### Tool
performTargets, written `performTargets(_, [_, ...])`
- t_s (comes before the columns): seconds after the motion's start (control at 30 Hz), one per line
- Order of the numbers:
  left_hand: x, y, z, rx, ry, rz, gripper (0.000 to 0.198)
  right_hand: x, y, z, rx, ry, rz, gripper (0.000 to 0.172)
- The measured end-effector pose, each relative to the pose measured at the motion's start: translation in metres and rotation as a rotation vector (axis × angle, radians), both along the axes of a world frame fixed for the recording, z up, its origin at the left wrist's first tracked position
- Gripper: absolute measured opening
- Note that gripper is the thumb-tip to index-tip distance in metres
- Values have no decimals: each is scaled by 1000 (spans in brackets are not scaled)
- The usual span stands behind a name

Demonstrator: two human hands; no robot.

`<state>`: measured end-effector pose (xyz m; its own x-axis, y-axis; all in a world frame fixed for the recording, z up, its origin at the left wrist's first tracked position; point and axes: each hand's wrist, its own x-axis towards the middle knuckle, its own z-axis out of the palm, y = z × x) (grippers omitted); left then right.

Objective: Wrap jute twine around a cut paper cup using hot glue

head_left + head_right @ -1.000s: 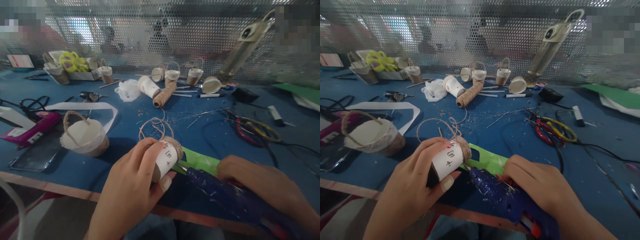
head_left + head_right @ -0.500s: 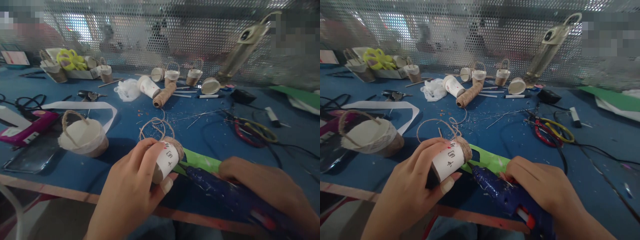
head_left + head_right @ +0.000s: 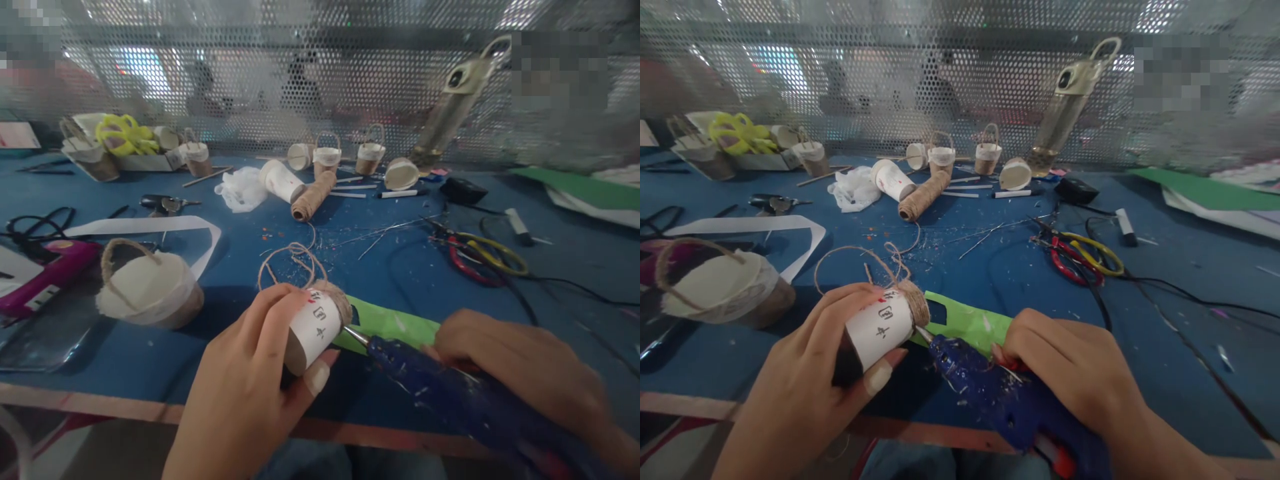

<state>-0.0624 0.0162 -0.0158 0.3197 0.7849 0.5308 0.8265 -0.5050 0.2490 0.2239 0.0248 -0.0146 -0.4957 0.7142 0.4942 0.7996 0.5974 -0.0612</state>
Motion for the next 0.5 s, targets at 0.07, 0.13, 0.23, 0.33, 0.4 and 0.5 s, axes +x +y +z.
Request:
performTargets(0.07, [0,0,0,7,1,-5,37,0,1,1,20,24,34,46])
performTargets(0.13, [0,0,0,9,-2,-12,36,-1,2,2,34,40,26,41])
performTargets(0.23, [0,0,1,7,4,-23,35,-2,0,4,9,46,19,43])
performTargets(0.33, [0,-1,1,21,20,-33,37,-1,-1,5,-12,42,32,49])
performTargets(0.4, [0,-1,1,30,21,-43,36,0,-1,5,-18,26,18,50])
performTargets(0.5, [0,0,1,31,14,-63,35,1,-1,6,-16,10,4,51])
